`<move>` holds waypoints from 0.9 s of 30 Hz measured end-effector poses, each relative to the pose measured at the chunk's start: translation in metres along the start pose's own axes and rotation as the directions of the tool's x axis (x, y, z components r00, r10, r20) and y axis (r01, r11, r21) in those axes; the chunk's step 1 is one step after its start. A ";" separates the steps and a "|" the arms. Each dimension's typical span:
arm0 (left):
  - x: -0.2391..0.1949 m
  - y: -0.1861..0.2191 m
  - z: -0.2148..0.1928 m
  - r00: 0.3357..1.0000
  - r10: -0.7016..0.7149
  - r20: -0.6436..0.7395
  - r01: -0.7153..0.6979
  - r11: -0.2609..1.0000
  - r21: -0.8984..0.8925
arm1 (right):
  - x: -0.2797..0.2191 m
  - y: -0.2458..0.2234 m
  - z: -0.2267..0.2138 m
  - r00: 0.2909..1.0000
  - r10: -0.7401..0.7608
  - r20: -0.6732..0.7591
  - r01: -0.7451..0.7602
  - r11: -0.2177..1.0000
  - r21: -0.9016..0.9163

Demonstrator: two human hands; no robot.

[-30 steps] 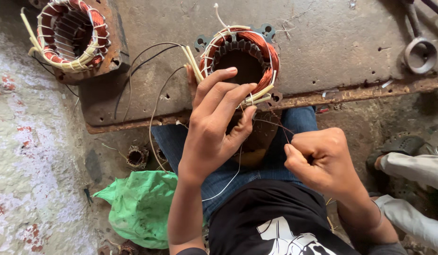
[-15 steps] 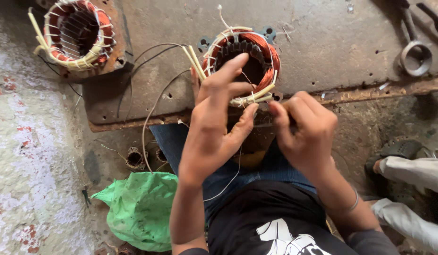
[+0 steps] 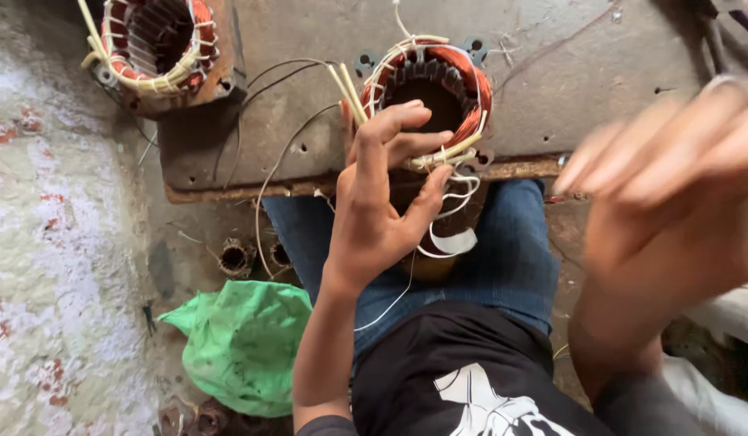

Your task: The person ties strings around the copper windings of a motor stator by hand and using a thin metal hook tool to secure them.

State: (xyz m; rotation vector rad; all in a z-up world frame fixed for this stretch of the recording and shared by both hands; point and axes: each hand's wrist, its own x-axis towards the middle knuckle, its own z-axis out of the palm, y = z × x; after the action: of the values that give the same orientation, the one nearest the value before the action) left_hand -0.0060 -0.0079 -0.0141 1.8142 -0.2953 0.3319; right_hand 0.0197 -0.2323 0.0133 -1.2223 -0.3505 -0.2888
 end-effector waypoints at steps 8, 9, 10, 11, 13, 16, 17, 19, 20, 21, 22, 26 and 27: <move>0.000 -0.004 -0.002 0.999 0.033 0.008 -0.033 0.999 -0.008 | 0.014 0.025 0.013 0.975 -0.123 0.187 0.202 0.841 -0.502; 0.001 -0.003 -0.003 0.997 0.081 0.015 -0.082 0.991 0.104 | 0.043 0.038 0.021 0.962 -0.103 0.254 0.212 0.868 -0.449; 0.000 -0.003 -0.004 0.997 0.081 0.015 -0.082 0.991 0.110 | 0.068 0.050 0.030 0.944 -0.080 0.320 0.210 0.894 -0.396; 0.001 -0.003 -0.003 0.998 0.057 0.019 -0.059 0.996 0.067 | 0.087 0.057 0.038 0.920 -0.062 0.386 0.205 0.917 -0.343; -0.002 -0.003 -0.001 0.999 0.030 0.034 -0.030 0.999 0.017 | 0.086 0.059 0.043 0.896 -0.040 0.443 0.189 0.936 -0.298; -0.001 -0.004 0.002 0.999 0.052 -0.011 -0.051 0.997 0.051 | 0.082 0.056 0.046 0.940 -0.163 0.299 0.178 0.984 -0.025; -0.001 -0.005 0.004 0.999 0.028 -0.016 -0.028 0.999 0.034 | 0.084 0.054 0.046 0.946 -0.059 0.320 0.060 0.998 0.007; -0.001 -0.007 0.003 1.000 0.002 -0.020 -0.002 1.000 0.022 | 0.088 0.048 0.047 0.919 0.146 0.366 -0.184 0.980 0.072; -0.001 -0.008 0.003 1.000 0.004 -0.011 -0.003 1.000 0.017 | 0.087 0.046 0.048 0.887 0.248 0.389 -0.309 0.946 0.100; -0.002 -0.009 0.004 1.000 0.005 -0.003 -0.005 1.000 0.011 | 0.086 0.047 0.051 0.866 0.299 0.401 -0.372 0.921 0.116; -0.002 -0.009 0.004 1.000 0.006 -0.001 -0.006 1.000 0.012 | 0.087 0.048 0.055 0.843 0.343 0.415 -0.427 0.895 0.127; -0.001 -0.008 0.004 0.998 0.049 -0.028 -0.047 0.996 0.078 | 0.113 0.084 0.077 0.800 0.433 0.415 -0.411 0.900 -0.147; 0.001 -0.008 0.004 0.996 0.069 -0.047 -0.065 0.994 0.089 | 0.124 0.093 0.077 0.764 0.497 0.412 -0.506 0.857 -0.096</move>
State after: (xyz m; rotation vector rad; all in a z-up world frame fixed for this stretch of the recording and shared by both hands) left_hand -0.0019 -0.0093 -0.0216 1.8819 -0.3108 0.4428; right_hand 0.1613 -0.1333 0.0079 -1.3059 -0.3811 0.4600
